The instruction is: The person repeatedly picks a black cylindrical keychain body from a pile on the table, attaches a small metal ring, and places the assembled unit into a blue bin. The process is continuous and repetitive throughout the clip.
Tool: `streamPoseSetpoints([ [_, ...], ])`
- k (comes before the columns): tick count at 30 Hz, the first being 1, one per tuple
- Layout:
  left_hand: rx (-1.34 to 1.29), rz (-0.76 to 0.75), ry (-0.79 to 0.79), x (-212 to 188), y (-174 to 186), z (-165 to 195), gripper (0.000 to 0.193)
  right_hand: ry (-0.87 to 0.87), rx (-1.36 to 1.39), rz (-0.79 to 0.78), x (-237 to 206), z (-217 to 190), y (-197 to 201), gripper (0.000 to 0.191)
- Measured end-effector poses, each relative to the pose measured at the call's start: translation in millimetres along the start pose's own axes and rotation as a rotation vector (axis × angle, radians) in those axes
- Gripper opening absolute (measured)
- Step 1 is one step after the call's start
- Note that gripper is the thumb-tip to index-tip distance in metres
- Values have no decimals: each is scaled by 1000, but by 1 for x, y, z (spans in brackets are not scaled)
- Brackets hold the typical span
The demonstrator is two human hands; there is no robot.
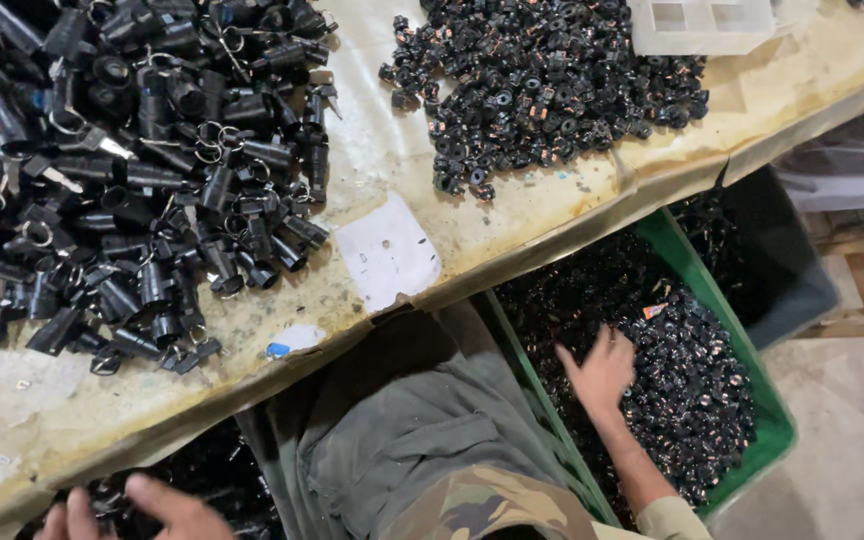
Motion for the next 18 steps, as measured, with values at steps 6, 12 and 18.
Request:
streamPoseSetpoints([
  [6, -275, -43, -310, 40, -82, 60, 22, -50, -168, -140, -49, 29, 0, 91],
  [12, -152, -290, -423, 75, -147, 114, 40, -4, -184, -304, -61, 14, 10, 67],
  [18, -138, -387, -407, 78, -145, 121, 44, 13, -157, -437, -60, 3, 12, 70],
])
Point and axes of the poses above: each hand's wrist, its own x-axis towards the middle knuckle, its own y-axis out of the back of the hand, z = x × y, the point moved 1 cm from there along x, towards the middle knuckle, and after that the axes turned 1 degree about -x, right-handed, at the moved point
